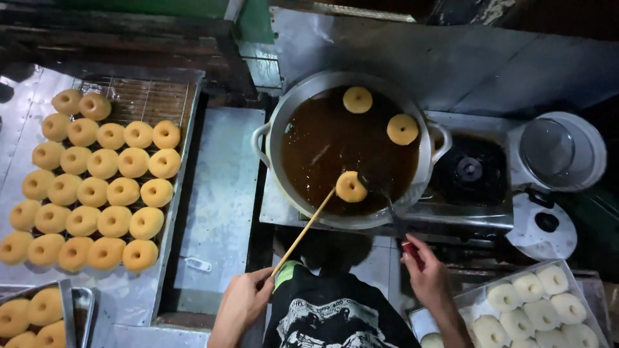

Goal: Removing fried donuts from a large pot of oil using a slotted spoon and a wooden stick, and then placing raw dough rings into the oil to fry.

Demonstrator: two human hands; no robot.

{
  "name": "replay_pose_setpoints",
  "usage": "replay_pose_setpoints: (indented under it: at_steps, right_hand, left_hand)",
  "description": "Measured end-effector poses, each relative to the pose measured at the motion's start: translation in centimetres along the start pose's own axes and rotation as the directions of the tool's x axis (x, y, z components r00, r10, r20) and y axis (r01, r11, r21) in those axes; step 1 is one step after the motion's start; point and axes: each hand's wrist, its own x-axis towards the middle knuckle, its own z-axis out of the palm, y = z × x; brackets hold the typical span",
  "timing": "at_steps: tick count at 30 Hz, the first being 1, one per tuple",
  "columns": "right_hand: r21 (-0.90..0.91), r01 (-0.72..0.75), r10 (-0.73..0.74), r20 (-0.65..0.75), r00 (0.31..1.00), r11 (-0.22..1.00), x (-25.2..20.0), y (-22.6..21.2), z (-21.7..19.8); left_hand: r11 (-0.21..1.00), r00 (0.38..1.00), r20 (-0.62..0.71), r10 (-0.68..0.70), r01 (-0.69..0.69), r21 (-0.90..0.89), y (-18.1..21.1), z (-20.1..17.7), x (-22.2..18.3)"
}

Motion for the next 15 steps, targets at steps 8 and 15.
replay_pose_setpoints:
  at_steps: [8,15]
  right_hand:
    - [0.036,0.194,-0.197,0.132,0.972,0.98,3.3,2.7,3.0]
    - [0.409,-0.089,-0.067,0.352,0.934,0.908,3.9,1.0,3.8]
  left_hand:
    - [0.993,0.993,0.021,-0.115,0.114,0.008,1.5,-1.6,-2.0]
    - [0.99,0.988,-0.068,-0.141,0.139,-0.038,-1.5,-1.5,-1.3]
